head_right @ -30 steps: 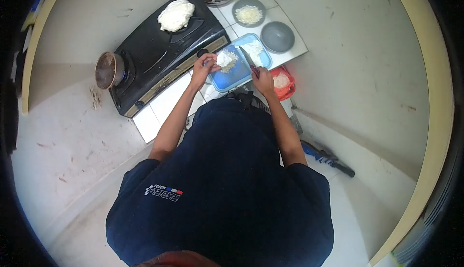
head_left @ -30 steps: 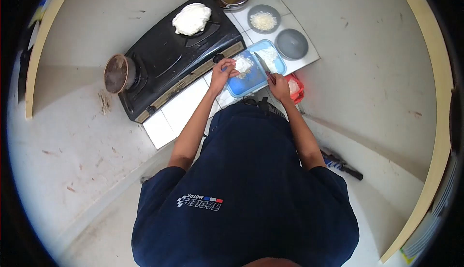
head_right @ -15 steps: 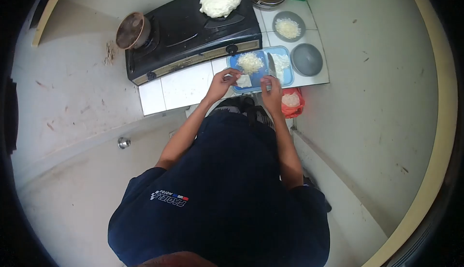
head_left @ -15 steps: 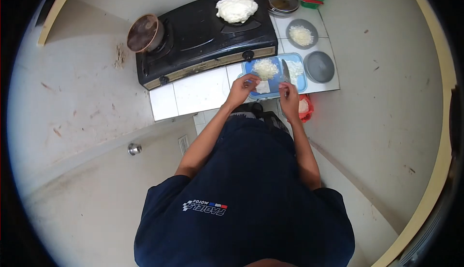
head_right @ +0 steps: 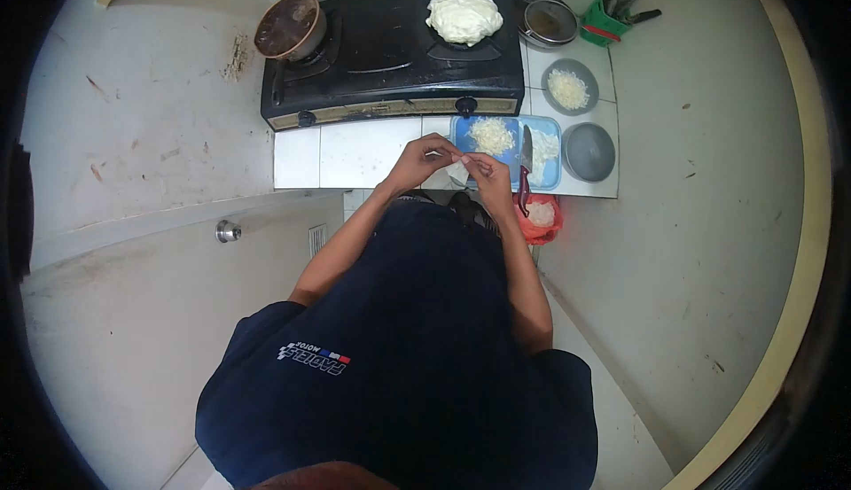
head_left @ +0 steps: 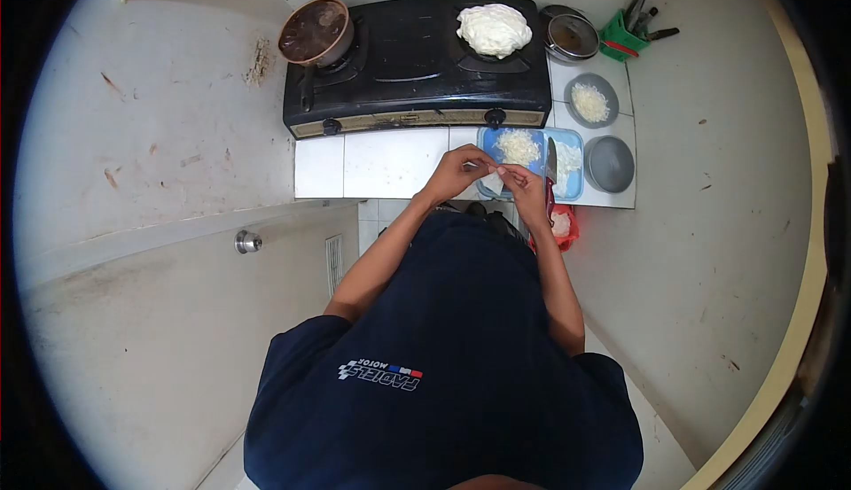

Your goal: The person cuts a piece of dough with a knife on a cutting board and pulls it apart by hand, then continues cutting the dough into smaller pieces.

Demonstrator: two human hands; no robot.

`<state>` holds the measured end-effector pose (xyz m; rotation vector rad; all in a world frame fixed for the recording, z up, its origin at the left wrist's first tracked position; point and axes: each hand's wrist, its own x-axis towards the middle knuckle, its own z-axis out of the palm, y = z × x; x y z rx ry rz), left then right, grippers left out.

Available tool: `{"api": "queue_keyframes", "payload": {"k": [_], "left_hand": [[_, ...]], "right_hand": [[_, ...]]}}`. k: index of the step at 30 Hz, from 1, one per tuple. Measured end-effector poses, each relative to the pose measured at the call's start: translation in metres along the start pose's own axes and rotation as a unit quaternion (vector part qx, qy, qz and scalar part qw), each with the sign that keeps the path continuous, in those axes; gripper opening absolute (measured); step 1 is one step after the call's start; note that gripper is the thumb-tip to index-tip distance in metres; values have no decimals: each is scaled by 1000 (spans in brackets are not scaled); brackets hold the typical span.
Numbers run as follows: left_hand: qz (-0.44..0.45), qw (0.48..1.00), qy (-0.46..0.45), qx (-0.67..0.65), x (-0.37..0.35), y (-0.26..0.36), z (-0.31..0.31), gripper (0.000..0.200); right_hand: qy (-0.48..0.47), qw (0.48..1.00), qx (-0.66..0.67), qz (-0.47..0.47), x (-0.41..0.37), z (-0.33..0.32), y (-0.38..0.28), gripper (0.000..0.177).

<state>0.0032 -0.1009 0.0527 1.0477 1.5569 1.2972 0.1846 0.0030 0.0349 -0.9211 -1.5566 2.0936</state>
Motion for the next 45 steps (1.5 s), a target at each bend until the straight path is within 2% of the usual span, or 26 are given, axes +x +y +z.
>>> {"api": "queue_keyframes", "payload": {"k": [7,10,15,25,27,30,33,37,40,42,45], "left_hand": [[-24,999,0,-36,11,9,-29,20],[-6,1000,-9,-14,14,8,-41,20],[-1,998,29,59,11,9,-56,17],[26,998,43,44,3,-4,-78,17],[-31,996,26,77,2,0,-82,19],[-44,996,21,81,4,-1,-85,18],[-49,996,20,70,6,-5,-83,17],[15,997,42,57,6,-6,-78,16],[-5,1000,22,-10,5,-10,-76,14],[-106,985,-19,-131,6,-14,-74,14],[-150,973,-29,-175,4,-18,-70,17]], "right_hand": [[22,999,8,-39,22,29,-13,20],[22,998,-19,-49,28,37,-20,19],[15,997,-53,-48,41,52,-18,18],[10,995,-95,-42,54,75,-14,17],[15,992,-123,-33,53,78,-18,19],[28,985,-168,-19,50,84,-27,19],[24,987,-155,-23,49,85,-31,18],[31,991,-120,-41,46,81,-24,15],[42,996,-64,-54,39,77,-21,16],[38,993,-107,-23,33,70,-20,14],[28,989,-142,-26,29,61,-13,14]]}}
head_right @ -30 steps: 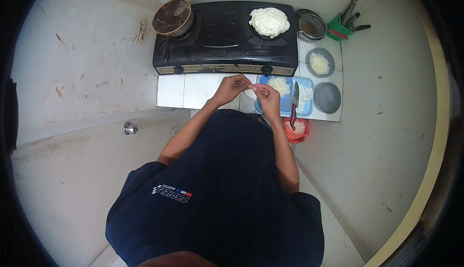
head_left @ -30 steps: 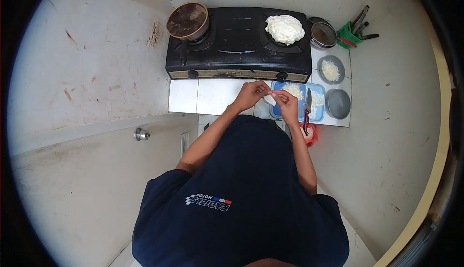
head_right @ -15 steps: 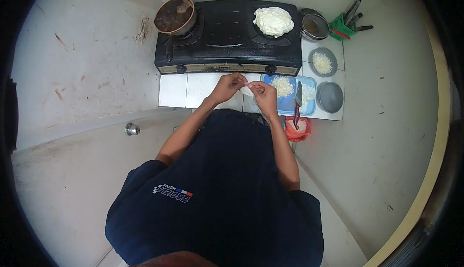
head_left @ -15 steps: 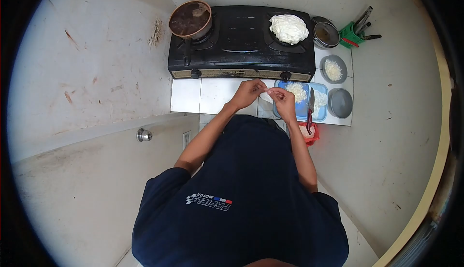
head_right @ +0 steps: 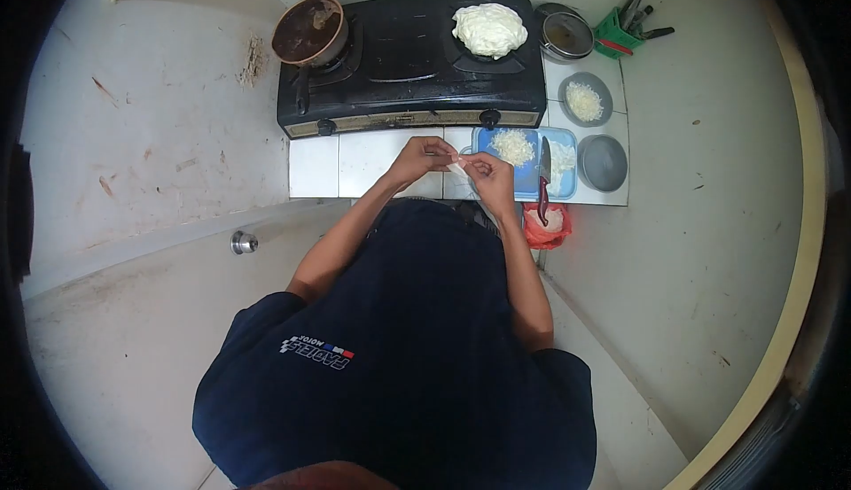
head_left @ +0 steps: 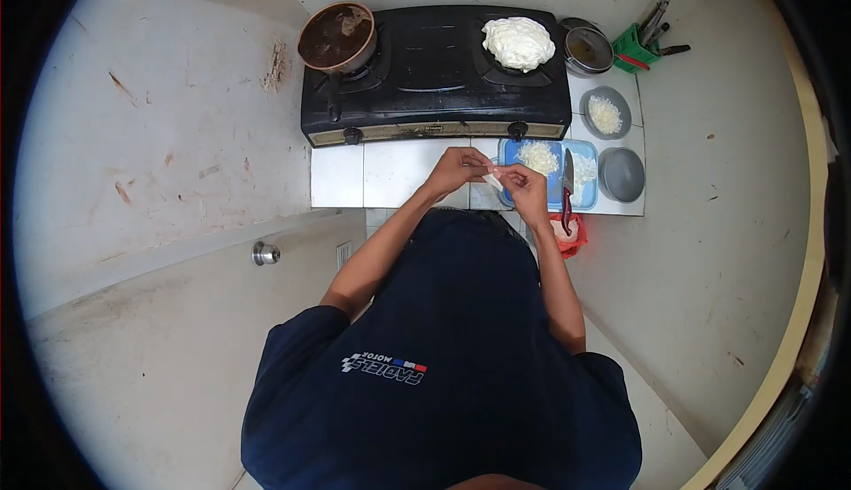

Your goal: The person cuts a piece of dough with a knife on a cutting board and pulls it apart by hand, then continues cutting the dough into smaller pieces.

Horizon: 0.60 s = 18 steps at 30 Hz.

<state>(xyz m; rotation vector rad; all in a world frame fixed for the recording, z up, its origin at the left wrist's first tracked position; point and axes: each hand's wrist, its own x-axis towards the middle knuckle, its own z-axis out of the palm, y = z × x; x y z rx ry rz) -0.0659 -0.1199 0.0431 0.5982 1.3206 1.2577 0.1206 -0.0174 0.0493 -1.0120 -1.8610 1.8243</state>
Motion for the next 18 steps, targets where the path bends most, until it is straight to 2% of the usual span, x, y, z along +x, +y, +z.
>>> {"api": "queue_keyframes", "payload": {"k": [4,6,10,12,18], "left_hand": [[-7,998,0,-69,-2,1,11,18],[-15,998,28,-53,-5,9,19,19],[7,999,4,38,1,-2,24,24],[4,996,22,83,2,-4,29,24],[-4,997,-34,69,11,-13,44,24]], "right_hand": [[11,1000,-4,-17,-6,-4,5,14],[24,998,64,-2,-8,-5,6,14],[28,997,65,-6,-9,-9,9,14],[35,997,74,-2,-11,-10,9,12],[45,997,58,9,-22,-27,12,15]]}}
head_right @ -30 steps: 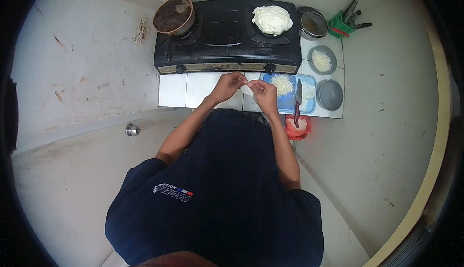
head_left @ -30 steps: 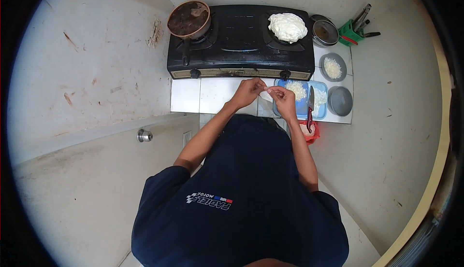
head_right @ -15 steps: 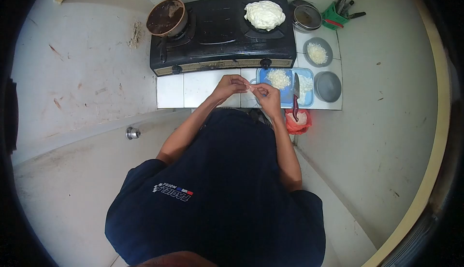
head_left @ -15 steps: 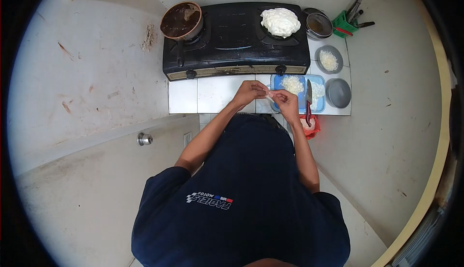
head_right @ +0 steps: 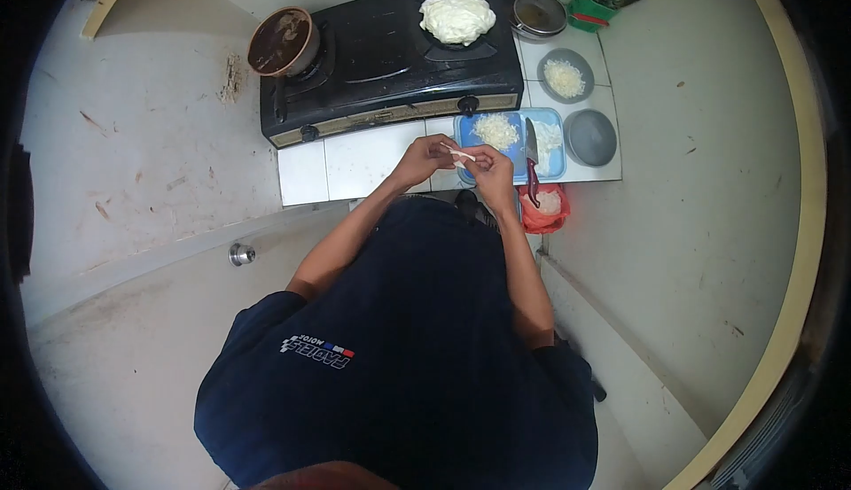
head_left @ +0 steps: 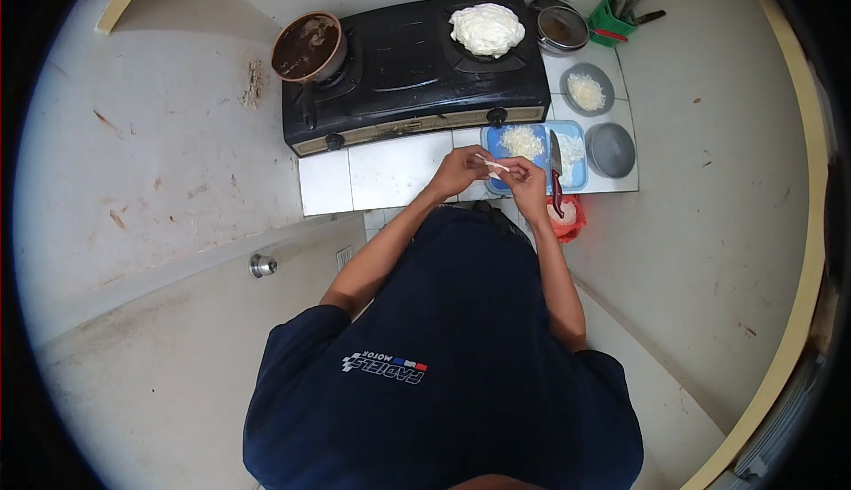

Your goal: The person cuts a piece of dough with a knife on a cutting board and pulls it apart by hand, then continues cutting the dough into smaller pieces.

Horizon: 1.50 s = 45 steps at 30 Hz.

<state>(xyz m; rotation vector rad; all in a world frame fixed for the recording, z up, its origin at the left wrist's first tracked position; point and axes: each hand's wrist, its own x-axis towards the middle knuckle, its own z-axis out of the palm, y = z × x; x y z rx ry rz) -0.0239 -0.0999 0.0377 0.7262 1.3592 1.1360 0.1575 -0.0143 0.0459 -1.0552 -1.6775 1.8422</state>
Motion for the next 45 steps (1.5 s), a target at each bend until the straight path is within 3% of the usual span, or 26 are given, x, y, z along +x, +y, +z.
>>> {"api": "queue_keyframes", "payload": {"k": [10,15,17,18,20,22,24,25,27,31,33,36,38,40,42,45], "left_hand": [[63,985,-33,158,17,21,50,21],[32,984,-70,163,20,29,79,19],[4,995,-98,35,27,21,86,20],[3,994,-102,36,32,16,88,20],[-76,986,-115,-98,40,6,89,20],[-82,983,-126,-103,39,8,95,21],[-77,987,-99,-101,36,11,104,22],[-78,987,-101,-100,37,11,106,22],[-8,993,-121,-10,38,13,109,22],[53,985,-114,118,40,25,121,20],[136,941,-104,292,38,35,124,20],[173,901,-136,374,44,42,123,21],[163,910,-164,344,52,28,118,15],[-42,969,-231,76,63,27,117,10],[-65,969,-235,48,66,22,112,7],[-89,978,-186,-43,70,17,110,13]], "right_hand": [[78,995,59,-2,-26,-46,6,20],[144,985,-50,-85,-40,-63,2,14],[142,983,-82,-86,-47,-73,-7,14],[136,980,-115,-88,-50,-79,-8,13],[122,982,-114,-86,-54,-89,-8,13],[107,985,-111,-83,-57,-96,-1,13],[83,993,36,-75,-60,-100,5,15],[86,993,37,-75,-62,-102,5,15],[102,989,102,-37,-67,-104,4,18],[107,992,66,-24,-69,-113,18,20],[110,991,62,-32,-67,-114,23,19],[124,991,24,-54,-69,-115,21,18],[135,989,-9,-57,-72,-115,18,17],[143,987,-45,-64,-70,-118,11,16],[148,982,-101,-60,-70,-118,9,15],[138,983,-46,-107,-61,-118,20,15]]}}
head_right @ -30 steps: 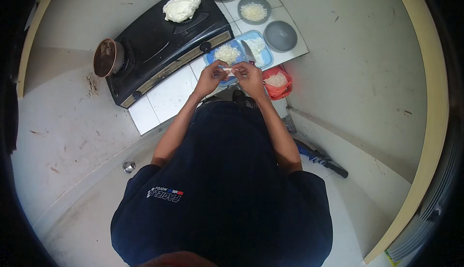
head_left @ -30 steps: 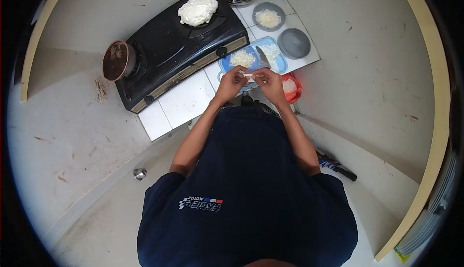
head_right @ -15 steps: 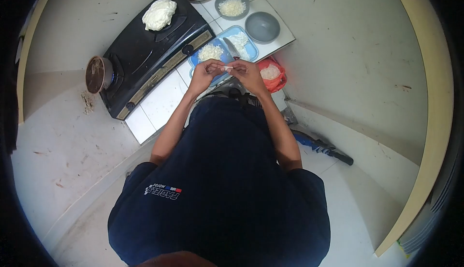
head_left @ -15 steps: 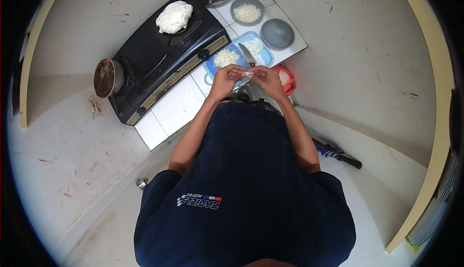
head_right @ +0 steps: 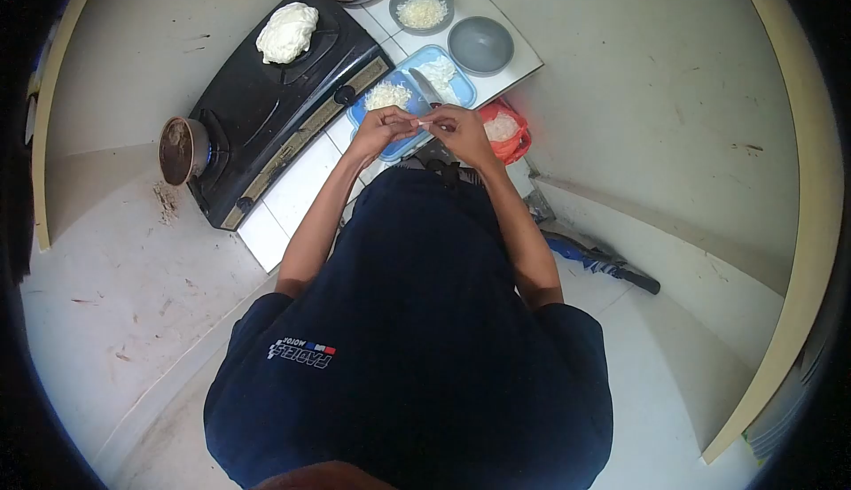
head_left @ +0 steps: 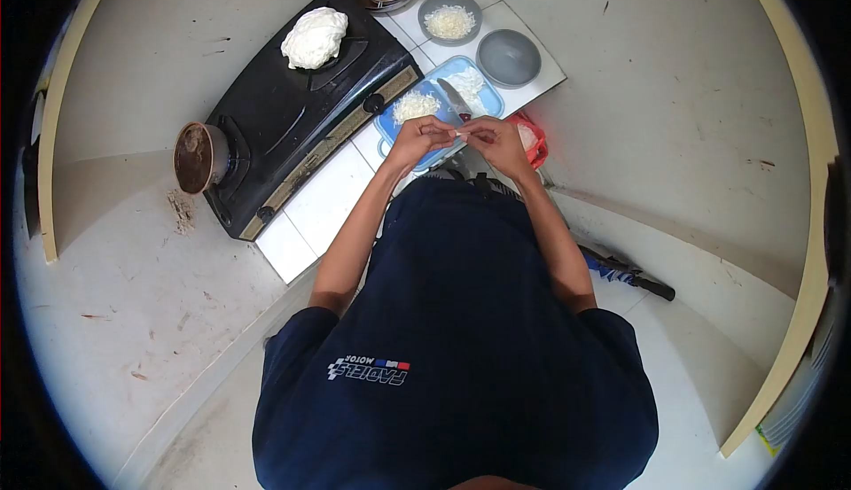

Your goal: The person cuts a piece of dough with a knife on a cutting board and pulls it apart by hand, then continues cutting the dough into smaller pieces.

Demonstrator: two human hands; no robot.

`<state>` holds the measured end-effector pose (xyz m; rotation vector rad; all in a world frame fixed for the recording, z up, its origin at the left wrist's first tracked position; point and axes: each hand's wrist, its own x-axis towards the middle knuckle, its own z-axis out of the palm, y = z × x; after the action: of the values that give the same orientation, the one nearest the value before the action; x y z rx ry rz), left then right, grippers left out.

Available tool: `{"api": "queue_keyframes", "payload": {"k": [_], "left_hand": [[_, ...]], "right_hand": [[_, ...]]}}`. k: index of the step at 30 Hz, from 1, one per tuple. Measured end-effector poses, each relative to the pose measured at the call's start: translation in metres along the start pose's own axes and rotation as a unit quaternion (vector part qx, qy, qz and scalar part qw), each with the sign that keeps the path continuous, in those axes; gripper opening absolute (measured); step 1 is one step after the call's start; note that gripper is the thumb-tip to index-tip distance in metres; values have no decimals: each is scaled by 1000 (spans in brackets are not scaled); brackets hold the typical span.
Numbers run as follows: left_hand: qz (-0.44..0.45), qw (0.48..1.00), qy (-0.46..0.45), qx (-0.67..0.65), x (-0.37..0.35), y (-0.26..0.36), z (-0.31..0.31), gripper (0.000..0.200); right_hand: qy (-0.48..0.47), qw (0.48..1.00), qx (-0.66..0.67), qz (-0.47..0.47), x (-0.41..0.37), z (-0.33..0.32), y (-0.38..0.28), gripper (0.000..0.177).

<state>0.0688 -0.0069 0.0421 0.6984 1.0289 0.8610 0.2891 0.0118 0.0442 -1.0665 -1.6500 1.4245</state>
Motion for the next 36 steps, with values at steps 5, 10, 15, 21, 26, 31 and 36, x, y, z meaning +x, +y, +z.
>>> {"api": "queue_keyframes", "payload": {"k": [5,10,15,21,26,31,36], "left_hand": [[61,993,26,97,-6,-4,-2,17],[139,939,71,306,-10,-8,-6,16],[17,1000,4,23,-5,-21,-20,8],[62,987,68,133,6,-55,-41,9],[107,924,187,314,4,-78,-50,14],[218,838,206,456,8,-94,-47,19],[251,792,211,514,7,-105,-44,17]], "right_hand": [[-2,998,39,47,8,7,5,18],[-18,998,0,59,18,12,11,19],[-47,997,-38,44,23,16,9,18],[-45,996,-53,54,34,3,43,20],[34,960,-273,50,37,-15,86,30],[-5,934,-358,9,37,-4,124,35],[29,939,-341,32,36,1,126,33]]}}
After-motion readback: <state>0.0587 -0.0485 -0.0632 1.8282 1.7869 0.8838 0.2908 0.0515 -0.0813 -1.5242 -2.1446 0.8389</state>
